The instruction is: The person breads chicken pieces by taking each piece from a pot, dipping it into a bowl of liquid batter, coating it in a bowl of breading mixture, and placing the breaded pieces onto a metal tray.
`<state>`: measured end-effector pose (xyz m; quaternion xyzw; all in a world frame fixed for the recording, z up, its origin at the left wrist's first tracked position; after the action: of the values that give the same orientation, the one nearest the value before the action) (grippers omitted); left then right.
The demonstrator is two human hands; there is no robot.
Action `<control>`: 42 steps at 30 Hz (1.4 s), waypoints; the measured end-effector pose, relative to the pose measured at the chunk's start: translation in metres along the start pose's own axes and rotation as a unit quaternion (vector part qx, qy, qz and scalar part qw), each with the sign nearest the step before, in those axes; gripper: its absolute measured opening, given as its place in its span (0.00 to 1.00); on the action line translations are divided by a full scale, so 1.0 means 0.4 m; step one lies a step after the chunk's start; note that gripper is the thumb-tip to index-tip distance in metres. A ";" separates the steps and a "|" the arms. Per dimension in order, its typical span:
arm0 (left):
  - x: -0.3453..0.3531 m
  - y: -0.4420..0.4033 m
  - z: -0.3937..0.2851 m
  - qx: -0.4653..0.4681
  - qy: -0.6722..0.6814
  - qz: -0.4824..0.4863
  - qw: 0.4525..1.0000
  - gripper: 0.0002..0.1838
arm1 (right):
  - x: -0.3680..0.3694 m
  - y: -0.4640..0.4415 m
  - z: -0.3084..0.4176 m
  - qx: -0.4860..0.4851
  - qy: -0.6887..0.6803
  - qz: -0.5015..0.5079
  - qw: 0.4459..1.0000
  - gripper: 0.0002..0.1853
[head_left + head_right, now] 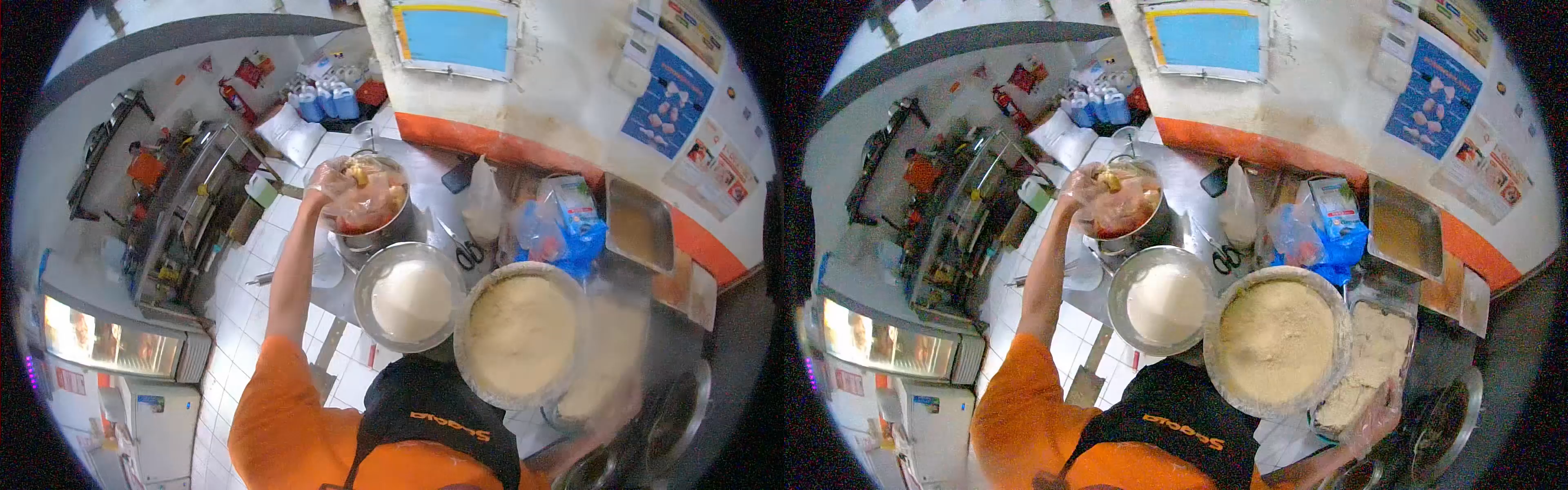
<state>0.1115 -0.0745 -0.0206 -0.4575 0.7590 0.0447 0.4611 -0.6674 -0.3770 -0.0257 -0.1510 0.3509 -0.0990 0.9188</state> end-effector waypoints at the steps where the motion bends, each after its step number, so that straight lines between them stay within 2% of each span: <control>1: -0.026 0.008 0.013 -0.027 0.026 -0.051 0.998 0.14 | 0.020 -0.011 0.003 0.016 -0.039 0.009 0.999 0.17; 2: -0.039 0.008 0.023 -0.075 0.143 -0.071 0.984 0.14 | 0.031 -0.021 0.050 0.010 -0.039 0.013 0.999 0.17; 3: -0.061 0.022 0.000 -0.079 0.144 -0.076 0.984 0.14 | 0.055 -0.027 0.142 -0.028 -0.016 0.042 0.999 0.17; 4: -0.093 0.040 -0.061 -0.060 0.260 -0.061 0.962 0.13 | 0.086 -0.028 0.234 -0.066 0.008 0.070 0.995 0.16; 5: -0.120 0.060 -0.116 -0.039 0.372 -0.045 0.926 0.12 | 0.122 -0.017 0.307 -0.040 -0.048 0.106 0.992 0.16; 6: -0.119 0.080 -0.138 -0.059 0.421 -0.005 0.905 0.17 | 0.155 -0.009 0.367 -0.011 -0.102 0.141 0.985 0.15; 8: -0.100 0.139 -0.227 -0.077 0.432 0.015 0.899 0.19 | 0.299 0.026 0.390 -0.041 -0.192 0.163 0.967 0.14; 9: -0.076 0.178 -0.294 -0.092 0.441 0.036 0.892 0.20 | 0.280 0.085 0.587 -0.057 -0.232 0.241 0.941 0.14; 10: -0.072 0.229 -0.395 -0.019 0.403 -0.012 0.915 0.21 | 0.342 0.132 0.639 -0.078 -0.277 0.285 0.914 0.14; 11: -0.006 0.276 -0.380 -0.035 0.416 -0.022 0.909 0.21 | 0.374 0.182 0.686 -0.023 -0.293 0.360 0.885 0.16; 12: 0.057 0.321 -0.363 -0.052 0.428 -0.032 0.902 0.22 | 0.444 0.259 0.698 0.058 -0.540 0.440 0.715 0.19; 14: 0.152 0.406 -0.435 -0.133 0.420 0.100 0.892 0.20 | 0.529 0.372 0.740 0.150 -0.479 0.557 0.662 0.21; 15: 0.180 0.450 -0.472 -0.203 0.511 0.101 0.829 0.20 | 0.557 0.391 0.725 0.154 -0.474 0.554 0.666 0.21; 17: 0.195 0.508 -0.482 -0.240 0.496 0.013 0.834 0.15 | 0.605 0.415 0.709 0.096 -0.429 0.552 0.709 0.20; 19: 0.197 0.547 -0.472 -0.245 0.467 -0.012 0.849 0.13 | 0.606 0.420 0.689 0.103 -0.408 0.568 0.707 0.19; 21: 0.188 0.570 -0.468 -0.247 0.436 -0.034 0.865 0.11 | 0.601 0.424 0.675 0.027 -0.367 0.531 0.763 0.18; 22: 0.182 0.578 -0.472 -0.275 0.416 -0.038 0.866 0.10 | 0.608 0.435 0.663 0.029 -0.362 0.537 0.761 0.18; 24: 0.190 0.596 -0.458 -0.306 0.395 -0.039 0.865 0.09 | 0.602 0.423 0.660 -0.089 -0.336 0.448 0.824 0.16; 26: 0.201 0.603 -0.440 -0.281 0.471 -0.086 0.832 0.09 | 0.597 0.432 0.656 -0.060 -0.333 0.462 0.820 0.16; 28: 0.195 0.610 -0.441 -0.276 0.473 -0.076 0.833 0.09 | 0.592 0.435 0.651 -0.032 -0.328 0.475 0.816 0.15; 30: 0.186 0.610 -0.449 -0.270 0.476 -0.068 0.834 0.10 | 0.577 0.428 0.659 -0.027 -0.409 0.475 0.779 0.17; 31: 0.180 0.607 -0.455 -0.266 0.475 -0.068 0.836 0.11 | 0.577 0.421 0.664 -0.026 -0.406 0.476 0.780 0.17; 33: 0.180 0.619 -0.453 -0.266 0.472 -0.063 0.838 0.13 | 0.599 0.461 0.640 0.197 -0.375 0.602 0.676 0.19; 34: 0.180 0.617 -0.455 -0.247 0.487 -0.057 0.835 0.15 | 0.595 0.460 0.637 0.199 -0.375 0.601 0.677 0.19; 36: 0.187 0.624 -0.455 -0.232 0.502 -0.048 0.832 0.16 | 0.583 0.463 0.636 0.092 -0.323 0.616 0.713 0.21; 38: 0.200 0.628 -0.448 -0.254 0.535 -0.047 0.805 0.17 | 0.584 0.467 0.636 0.086 -0.310 0.624 0.712 0.21; 40: 0.189 0.635 -0.455 -0.256 0.511 -0.047 0.819 0.17 | 0.588 0.477 0.638 0.079 -0.298 0.632 0.711 0.21; 42: 0.170 0.642 -0.459 -0.259 0.485 -0.046 0.834 0.17 | 0.582 0.473 0.658 0.033 -0.398 0.585 0.706 0.19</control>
<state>-0.2092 -0.0607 -0.0571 -0.5578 0.8238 -0.0092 -0.1007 -0.3045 -0.2123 -0.0479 0.0894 -0.0329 0.5167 0.8509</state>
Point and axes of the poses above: each hand's wrist, its own y-axis away from the middle knuckle, its own x-axis out of the palm, z = x × y, the point moved 6 cm from there along -y, towards the middle knuckle, and after that the axes turned 11 degrees about -z, right-handed, at the moved point
